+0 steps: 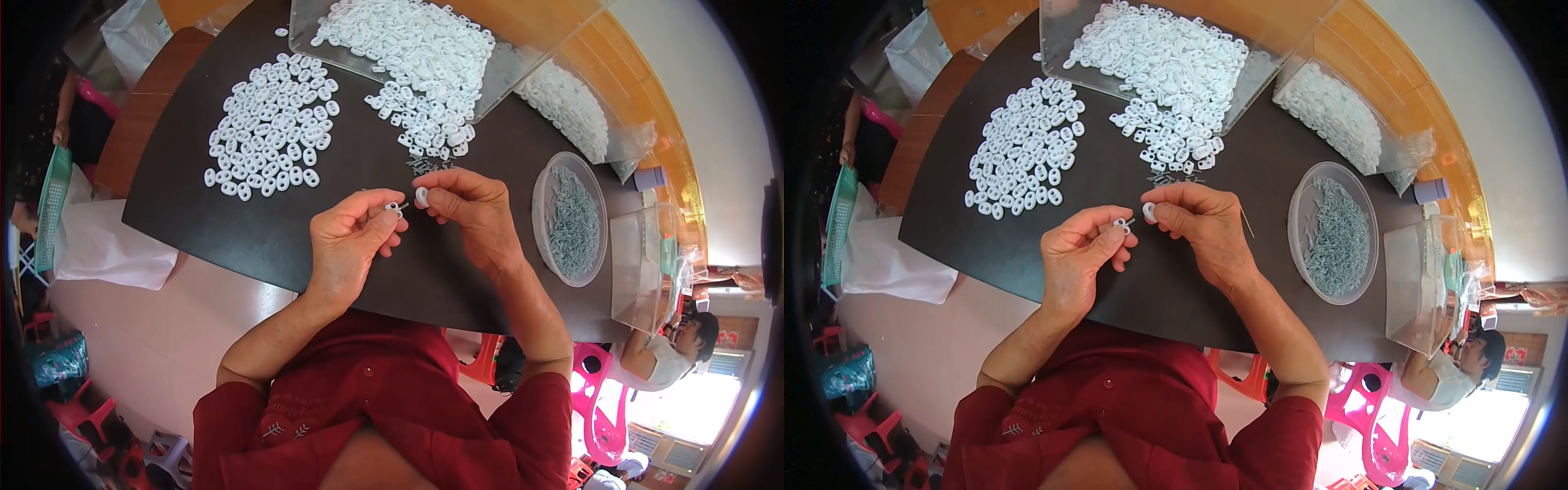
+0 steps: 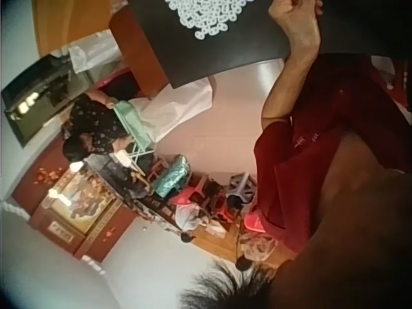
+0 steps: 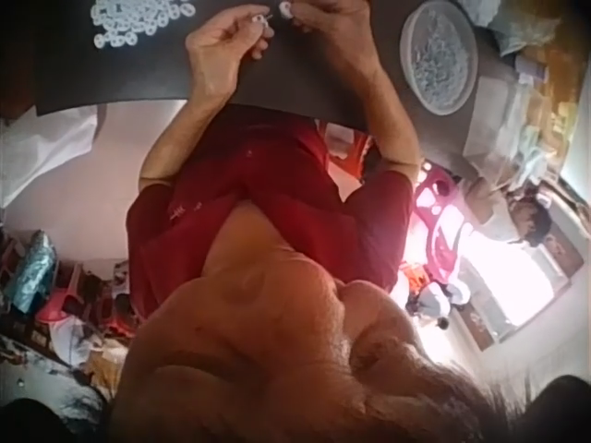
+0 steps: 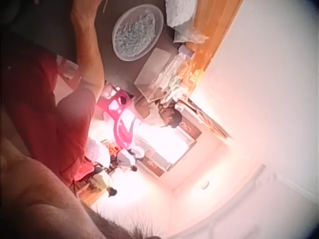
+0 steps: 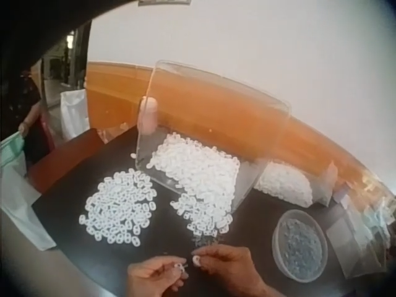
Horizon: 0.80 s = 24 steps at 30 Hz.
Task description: Assembling small white plastic components by manually inserting metal pins.
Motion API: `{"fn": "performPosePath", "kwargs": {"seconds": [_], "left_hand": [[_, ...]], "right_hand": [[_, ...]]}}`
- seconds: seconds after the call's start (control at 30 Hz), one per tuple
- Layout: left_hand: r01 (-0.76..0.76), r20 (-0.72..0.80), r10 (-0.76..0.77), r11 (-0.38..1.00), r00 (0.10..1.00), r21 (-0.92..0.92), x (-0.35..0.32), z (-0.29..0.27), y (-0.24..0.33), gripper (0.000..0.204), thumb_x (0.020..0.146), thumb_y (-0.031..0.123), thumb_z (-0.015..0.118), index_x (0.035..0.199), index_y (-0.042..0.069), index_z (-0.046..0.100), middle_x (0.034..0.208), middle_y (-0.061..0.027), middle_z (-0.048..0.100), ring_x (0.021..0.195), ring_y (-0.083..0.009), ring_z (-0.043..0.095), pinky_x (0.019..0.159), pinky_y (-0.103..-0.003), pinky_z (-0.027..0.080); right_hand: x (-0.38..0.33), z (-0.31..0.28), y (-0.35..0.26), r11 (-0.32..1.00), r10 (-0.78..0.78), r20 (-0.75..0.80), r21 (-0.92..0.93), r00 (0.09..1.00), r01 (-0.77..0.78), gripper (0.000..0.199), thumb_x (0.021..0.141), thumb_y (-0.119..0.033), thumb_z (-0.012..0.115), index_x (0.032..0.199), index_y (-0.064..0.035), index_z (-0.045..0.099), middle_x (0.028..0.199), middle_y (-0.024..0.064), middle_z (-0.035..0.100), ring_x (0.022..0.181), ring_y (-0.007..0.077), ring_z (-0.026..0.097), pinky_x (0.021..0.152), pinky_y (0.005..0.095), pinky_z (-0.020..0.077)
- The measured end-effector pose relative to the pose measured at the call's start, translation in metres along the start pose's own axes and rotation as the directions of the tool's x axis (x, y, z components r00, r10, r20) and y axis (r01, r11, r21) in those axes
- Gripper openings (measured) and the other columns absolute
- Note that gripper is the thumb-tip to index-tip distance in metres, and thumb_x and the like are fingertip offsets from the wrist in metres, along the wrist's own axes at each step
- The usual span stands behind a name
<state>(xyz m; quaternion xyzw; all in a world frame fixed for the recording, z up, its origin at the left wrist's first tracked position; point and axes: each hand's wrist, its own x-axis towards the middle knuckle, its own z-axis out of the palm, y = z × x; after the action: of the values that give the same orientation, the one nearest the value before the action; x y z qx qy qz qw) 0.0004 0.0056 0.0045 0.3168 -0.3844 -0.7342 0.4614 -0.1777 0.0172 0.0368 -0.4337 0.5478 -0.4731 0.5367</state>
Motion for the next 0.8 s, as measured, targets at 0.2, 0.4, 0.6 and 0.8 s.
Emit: {"fn": "performPosePath", "kwargs": {"seconds": [0.2, 0.4, 0.6, 0.8], "left_hand": [[-0.012, -0.036, 0.013, 0.999, 0.999, 0.034, -0.004, 0.000, 0.000, 0.018, 0.087, 0.005, 0.059, 0.103, -0.003, 0.062, 0.080, -0.0095, 0.065, 0.064, -0.0093, 0.057, 0.055, -0.021, 0.046], [-0.025, 0.001, 0.025, 0.999, 1.000, 0.035, -0.006, -0.006, 0.001, 0.020, 0.088, 0.006, 0.058, 0.107, -0.001, 0.060, 0.082, -0.0063, 0.064, 0.068, -0.0068, 0.058, 0.058, -0.018, 0.045], [0.008, 0.010, -0.007, 0.999, 1.000, -0.043, -0.002, -0.006, -0.001, 0.017, 0.088, 0.004, 0.057, 0.103, -0.003, 0.060, 0.082, -0.0075, 0.064, 0.066, -0.0088, 0.058, 0.056, -0.020, 0.046], [0.036, 0.018, -0.034, 0.993, 0.999, -0.116, -0.003, -0.005, 0.001, 0.015, 0.088, 0.004, 0.057, 0.100, -0.004, 0.061, 0.081, -0.0091, 0.064, 0.065, -0.0104, 0.058, 0.055, -0.021, 0.046]], "right_hand": [[-0.004, 0.011, -0.001, 0.997, -0.063, -0.021, -0.050, 0.998, 0.062, 0.016, 0.083, -0.006, 0.064, 0.098, -0.0021, 0.067, 0.080, 0.0029, 0.066, 0.072, 0.0063, 0.057, 0.061, 0.0195, 0.0422], [-0.005, 0.012, 0.002, 1.000, -0.005, -0.020, -0.023, 1.000, 0.005, 0.017, 0.085, -0.009, 0.062, 0.100, -0.0023, 0.066, 0.079, 0.0021, 0.065, 0.071, 0.0059, 0.056, 0.061, 0.0195, 0.0425], [-0.008, 0.017, 0.000, 0.995, 0.080, 0.036, 0.056, 0.996, -0.082, 0.018, 0.086, -0.009, 0.061, 0.102, -0.0012, 0.065, 0.083, 0.0026, 0.065, 0.073, 0.0073, 0.057, 0.063, 0.0205, 0.0437], [-0.009, 0.020, 0.005, 0.997, 0.031, 0.036, 0.066, 0.999, -0.033, 0.019, 0.084, -0.008, 0.063, 0.102, -0.0007, 0.065, 0.084, 0.0027, 0.065, 0.073, 0.0071, 0.057, 0.063, 0.0202, 0.0435]]}}
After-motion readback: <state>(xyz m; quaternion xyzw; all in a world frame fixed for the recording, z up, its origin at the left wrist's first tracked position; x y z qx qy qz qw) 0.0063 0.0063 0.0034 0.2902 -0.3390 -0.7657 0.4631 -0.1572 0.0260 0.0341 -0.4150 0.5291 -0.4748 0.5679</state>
